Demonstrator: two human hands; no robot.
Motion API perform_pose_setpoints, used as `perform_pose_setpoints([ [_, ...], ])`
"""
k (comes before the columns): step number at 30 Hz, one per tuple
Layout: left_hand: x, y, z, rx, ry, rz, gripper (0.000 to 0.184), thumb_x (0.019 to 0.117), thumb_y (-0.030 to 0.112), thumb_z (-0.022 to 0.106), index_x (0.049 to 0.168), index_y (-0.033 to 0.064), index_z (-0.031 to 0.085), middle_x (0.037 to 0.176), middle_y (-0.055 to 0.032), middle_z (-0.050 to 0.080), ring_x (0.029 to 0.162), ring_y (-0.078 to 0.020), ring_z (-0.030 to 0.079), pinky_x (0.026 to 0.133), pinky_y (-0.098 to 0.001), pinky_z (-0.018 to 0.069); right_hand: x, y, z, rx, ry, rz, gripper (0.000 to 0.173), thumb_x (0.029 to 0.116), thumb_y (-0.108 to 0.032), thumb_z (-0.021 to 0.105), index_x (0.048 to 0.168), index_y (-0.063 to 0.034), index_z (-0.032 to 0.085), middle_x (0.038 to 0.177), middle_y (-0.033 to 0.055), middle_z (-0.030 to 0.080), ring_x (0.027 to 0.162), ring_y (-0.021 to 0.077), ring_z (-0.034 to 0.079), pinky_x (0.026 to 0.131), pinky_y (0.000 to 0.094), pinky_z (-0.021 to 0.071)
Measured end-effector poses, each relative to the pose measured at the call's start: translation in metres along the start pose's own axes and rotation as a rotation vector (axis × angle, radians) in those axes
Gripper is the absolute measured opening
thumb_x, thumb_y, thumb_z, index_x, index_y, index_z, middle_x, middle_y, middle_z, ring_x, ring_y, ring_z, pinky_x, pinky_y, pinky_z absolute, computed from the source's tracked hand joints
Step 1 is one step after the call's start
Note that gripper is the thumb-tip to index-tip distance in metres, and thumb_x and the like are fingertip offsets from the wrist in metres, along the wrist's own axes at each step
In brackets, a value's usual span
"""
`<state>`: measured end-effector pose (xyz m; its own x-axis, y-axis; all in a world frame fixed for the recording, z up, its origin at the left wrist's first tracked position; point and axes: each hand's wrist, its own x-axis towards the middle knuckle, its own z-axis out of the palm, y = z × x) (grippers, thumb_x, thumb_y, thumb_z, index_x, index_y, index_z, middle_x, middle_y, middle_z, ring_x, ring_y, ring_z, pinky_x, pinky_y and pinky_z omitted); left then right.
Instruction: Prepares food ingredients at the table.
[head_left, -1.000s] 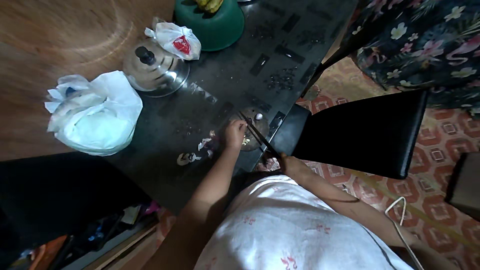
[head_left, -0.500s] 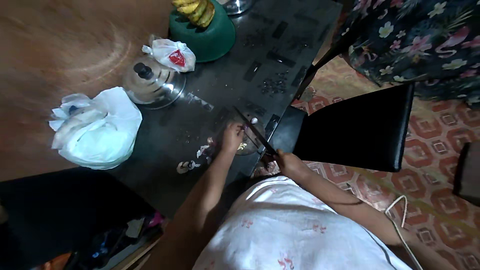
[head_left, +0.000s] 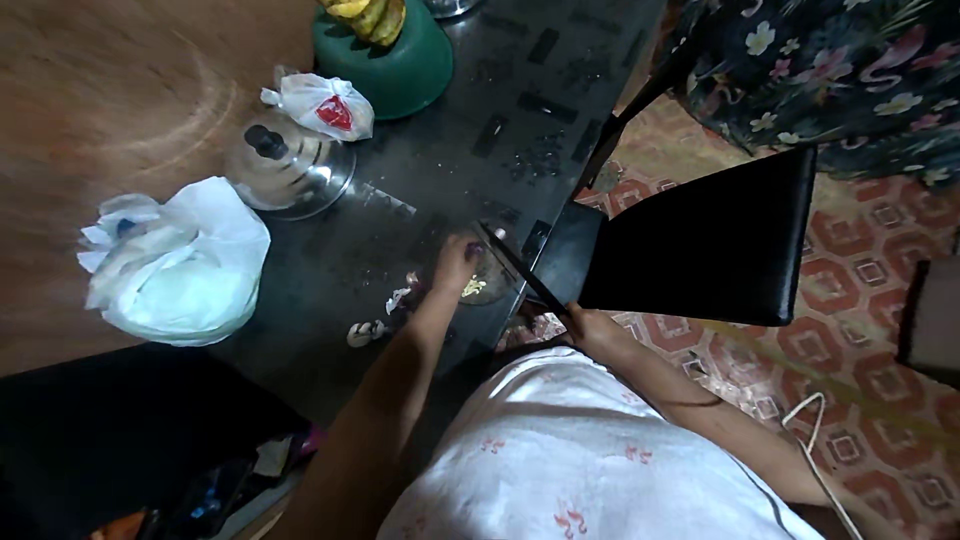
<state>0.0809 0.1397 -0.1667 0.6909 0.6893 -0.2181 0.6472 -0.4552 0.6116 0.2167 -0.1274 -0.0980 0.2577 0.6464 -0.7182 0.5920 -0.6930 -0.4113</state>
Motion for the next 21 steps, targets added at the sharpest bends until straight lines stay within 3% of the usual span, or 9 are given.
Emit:
perform_pose_setpoints([
  [6, -0.013, 0.007, 0.001, -0.146, 0.014, -0.159, 0.056, 0.0883, 0.007, 0.075, 0.141, 0.0079, 0.056, 0.143, -0.0234, 0.050, 0.114, -0.0311, 0.066, 0.095, -0.0433, 0.0581, 0.006, -0.002, 0.003, -0.012, -0.004, -0.004, 0.043, 0.1114, -0.036, 0.037, 0.137, -0.0038, 0.052, 0.113, 0.0244, 0.068, 0.111, 0.0412, 0.067, 0.095, 0.0595, 0.0527],
  [11, -0.013, 0.006, 0.003, -0.119, 0.077, -0.167, 0.055, 0.0883, 0.003, 0.072, 0.140, 0.0048, 0.056, 0.136, -0.0244, 0.055, 0.113, -0.0314, 0.064, 0.096, -0.0432, 0.0560, 0.007, -0.004, 0.001, -0.012, -0.005, -0.009, 0.041, 0.1117, -0.034, 0.037, 0.135, -0.0035, 0.052, 0.111, 0.0235, 0.068, 0.109, 0.0406, 0.067, 0.094, 0.0585, 0.0529],
  [16, -0.011, 0.010, 0.006, -0.107, 0.084, -0.170, 0.058, 0.0894, 0.012, 0.077, 0.142, 0.0042, 0.053, 0.138, -0.0244, 0.054, 0.106, -0.0315, 0.067, 0.092, -0.0450, 0.0576, 0.007, -0.003, 0.002, -0.002, 0.001, -0.006, 0.041, 0.1114, -0.035, 0.037, 0.134, -0.0039, 0.053, 0.112, 0.0234, 0.068, 0.109, 0.0402, 0.068, 0.093, 0.0586, 0.0530],
  [21, -0.008, -0.003, 0.005, -0.073, 0.060, 0.018, 0.052, 0.0899, 0.012, 0.076, 0.139, 0.0070, 0.059, 0.146, -0.0183, 0.053, 0.133, -0.0349, 0.054, 0.110, -0.0501, 0.0473, 0.008, -0.002, 0.005, -0.034, -0.023, 0.001, 0.045, 0.1112, -0.036, 0.037, 0.139, -0.0039, 0.051, 0.116, 0.0251, 0.067, 0.113, 0.0424, 0.066, 0.096, 0.0608, 0.0516],
])
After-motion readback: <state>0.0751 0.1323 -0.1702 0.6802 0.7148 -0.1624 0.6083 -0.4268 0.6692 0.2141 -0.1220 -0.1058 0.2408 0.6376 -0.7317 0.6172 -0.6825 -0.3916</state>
